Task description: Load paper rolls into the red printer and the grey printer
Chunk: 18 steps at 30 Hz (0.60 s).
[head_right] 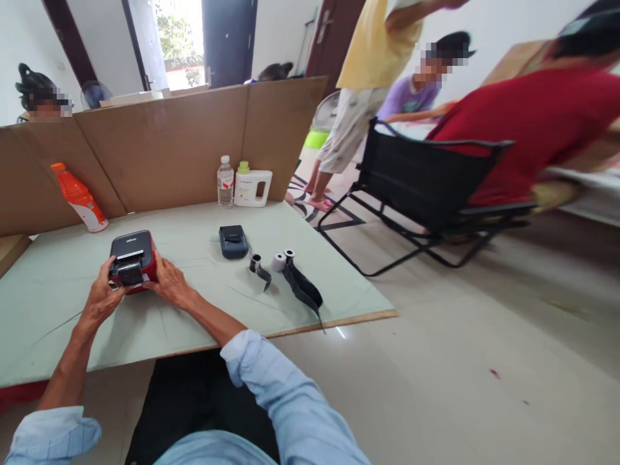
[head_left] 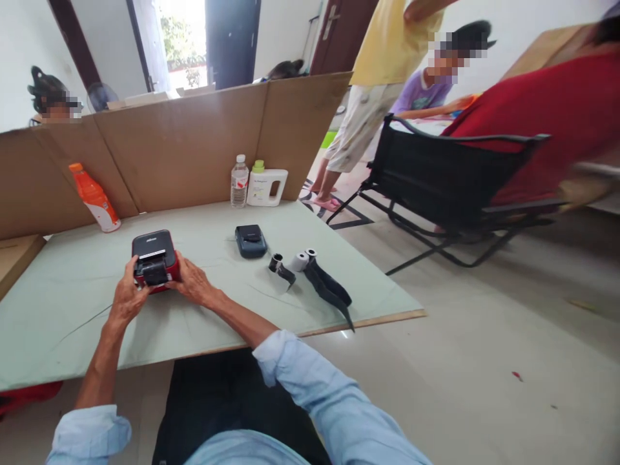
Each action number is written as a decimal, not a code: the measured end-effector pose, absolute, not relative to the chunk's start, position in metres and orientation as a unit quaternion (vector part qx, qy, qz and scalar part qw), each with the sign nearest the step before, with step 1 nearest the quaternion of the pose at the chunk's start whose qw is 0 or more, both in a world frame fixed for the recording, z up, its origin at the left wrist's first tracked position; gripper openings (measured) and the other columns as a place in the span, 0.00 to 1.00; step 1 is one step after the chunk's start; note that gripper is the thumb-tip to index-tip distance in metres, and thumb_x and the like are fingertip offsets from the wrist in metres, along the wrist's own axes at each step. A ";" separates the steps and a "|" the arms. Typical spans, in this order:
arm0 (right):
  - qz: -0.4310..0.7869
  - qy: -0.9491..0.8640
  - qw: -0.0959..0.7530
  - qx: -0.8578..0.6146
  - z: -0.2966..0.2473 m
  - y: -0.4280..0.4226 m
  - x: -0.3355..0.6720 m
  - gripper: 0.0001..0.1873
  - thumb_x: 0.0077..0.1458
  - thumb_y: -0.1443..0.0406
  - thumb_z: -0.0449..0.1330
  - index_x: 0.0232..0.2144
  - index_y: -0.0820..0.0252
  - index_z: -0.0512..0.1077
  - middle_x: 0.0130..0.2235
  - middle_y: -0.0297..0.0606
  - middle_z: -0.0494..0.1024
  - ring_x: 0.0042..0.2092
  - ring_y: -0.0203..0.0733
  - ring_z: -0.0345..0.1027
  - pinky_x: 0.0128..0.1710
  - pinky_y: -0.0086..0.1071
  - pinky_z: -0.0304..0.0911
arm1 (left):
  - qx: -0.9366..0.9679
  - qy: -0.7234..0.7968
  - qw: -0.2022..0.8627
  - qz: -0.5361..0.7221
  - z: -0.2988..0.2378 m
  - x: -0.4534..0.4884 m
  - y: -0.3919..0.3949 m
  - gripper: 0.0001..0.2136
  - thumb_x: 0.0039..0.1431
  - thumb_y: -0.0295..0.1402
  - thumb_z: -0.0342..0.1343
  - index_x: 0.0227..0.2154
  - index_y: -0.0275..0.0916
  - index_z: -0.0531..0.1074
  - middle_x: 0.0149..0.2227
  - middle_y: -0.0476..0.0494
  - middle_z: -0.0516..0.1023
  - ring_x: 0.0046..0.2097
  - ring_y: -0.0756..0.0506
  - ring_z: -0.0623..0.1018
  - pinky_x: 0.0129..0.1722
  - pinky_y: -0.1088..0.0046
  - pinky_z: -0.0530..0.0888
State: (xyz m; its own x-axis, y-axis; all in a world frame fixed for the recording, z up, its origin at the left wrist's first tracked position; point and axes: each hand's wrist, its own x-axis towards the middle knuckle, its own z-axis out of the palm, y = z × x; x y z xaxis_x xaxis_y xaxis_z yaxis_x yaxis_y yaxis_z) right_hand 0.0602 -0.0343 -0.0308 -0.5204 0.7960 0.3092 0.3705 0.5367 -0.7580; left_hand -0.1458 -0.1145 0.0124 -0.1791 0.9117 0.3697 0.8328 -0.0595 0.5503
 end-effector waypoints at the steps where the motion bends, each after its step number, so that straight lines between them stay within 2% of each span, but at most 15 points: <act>1: 0.324 -0.813 0.329 -0.354 -0.033 -0.034 0.052 0.56 0.61 0.57 0.70 0.77 0.61 0.41 0.68 0.57 0.69 0.67 0.60 0.66 0.65 0.52 0.64 | 0.634 0.688 0.058 0.347 0.011 -0.152 -0.115 0.43 0.54 0.41 0.66 0.71 0.38 0.58 0.63 0.31 0.76 0.46 0.38 0.84 0.47 0.58 0.82; 6: 0.316 -0.825 0.325 -0.337 -0.048 -0.035 0.046 0.54 0.64 0.54 0.67 0.78 0.59 0.39 0.70 0.56 0.65 0.68 0.60 0.64 0.66 0.52 0.63 | 0.621 0.701 0.055 0.346 -0.002 -0.161 -0.115 0.46 0.53 0.43 0.67 0.73 0.40 0.56 0.60 0.32 0.77 0.44 0.38 0.84 0.44 0.59 0.82; 8: 0.295 -0.838 0.320 -0.328 -0.053 -0.038 0.055 0.53 0.65 0.55 0.66 0.77 0.58 0.40 0.71 0.56 0.65 0.69 0.59 0.63 0.67 0.52 0.63 | 0.628 0.697 0.022 0.346 0.001 -0.156 -0.120 0.44 0.53 0.40 0.66 0.72 0.40 0.57 0.61 0.32 0.76 0.51 0.35 0.82 0.49 0.56 0.82; 10: 0.266 -0.852 0.319 -0.320 -0.056 -0.042 0.069 0.48 0.66 0.57 0.65 0.77 0.56 0.43 0.70 0.55 0.66 0.69 0.58 0.63 0.67 0.52 0.63 | 0.635 0.686 -0.051 0.351 0.012 -0.144 -0.131 0.40 0.54 0.35 0.63 0.71 0.39 0.60 0.64 0.30 0.73 0.60 0.31 0.77 0.58 0.51 0.78; 12: 0.231 -0.861 0.320 -0.321 -0.058 -0.046 0.088 0.42 0.68 0.59 0.63 0.76 0.54 0.48 0.68 0.52 0.69 0.67 0.55 0.65 0.66 0.51 0.64 | 0.634 0.668 -0.144 0.363 0.028 -0.124 -0.142 0.34 0.56 0.30 0.58 0.68 0.37 0.64 0.66 0.27 0.70 0.67 0.29 0.71 0.67 0.45 0.70; 14: 0.197 -0.866 0.317 -0.335 -0.058 -0.050 0.108 0.35 0.69 0.61 0.62 0.72 0.55 0.57 0.65 0.51 0.71 0.66 0.54 0.67 0.65 0.50 0.65 | 0.643 0.631 -0.202 0.384 0.045 -0.095 -0.148 0.29 0.59 0.26 0.56 0.65 0.37 0.67 0.65 0.28 0.70 0.68 0.30 0.69 0.69 0.44 0.65; 16: 0.168 -0.865 0.304 -0.361 -0.058 -0.052 0.128 0.26 0.69 0.62 0.62 0.66 0.58 0.66 0.64 0.52 0.73 0.64 0.54 0.68 0.63 0.49 0.66 | 0.701 0.572 -0.186 0.384 0.056 -0.060 -0.139 0.25 0.61 0.25 0.55 0.62 0.39 0.70 0.61 0.31 0.73 0.66 0.33 0.71 0.69 0.48 0.66; 18: 0.148 -0.858 0.290 -0.397 -0.056 -0.054 0.147 0.19 0.69 0.64 0.62 0.59 0.60 0.72 0.62 0.53 0.75 0.61 0.54 0.69 0.60 0.49 0.68 | 0.770 0.521 -0.124 0.346 0.059 -0.023 -0.113 0.22 0.63 0.25 0.54 0.59 0.40 0.73 0.59 0.34 0.75 0.63 0.36 0.74 0.68 0.53 0.69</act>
State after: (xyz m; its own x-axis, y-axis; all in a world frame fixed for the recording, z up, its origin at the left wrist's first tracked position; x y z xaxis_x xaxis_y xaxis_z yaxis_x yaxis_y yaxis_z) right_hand 0.1473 -0.0537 -0.0564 -0.5175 0.7667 0.3800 0.5948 0.6415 -0.4844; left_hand -0.0227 -0.1129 0.0588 0.2164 0.7168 0.6629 0.8888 -0.4255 0.1700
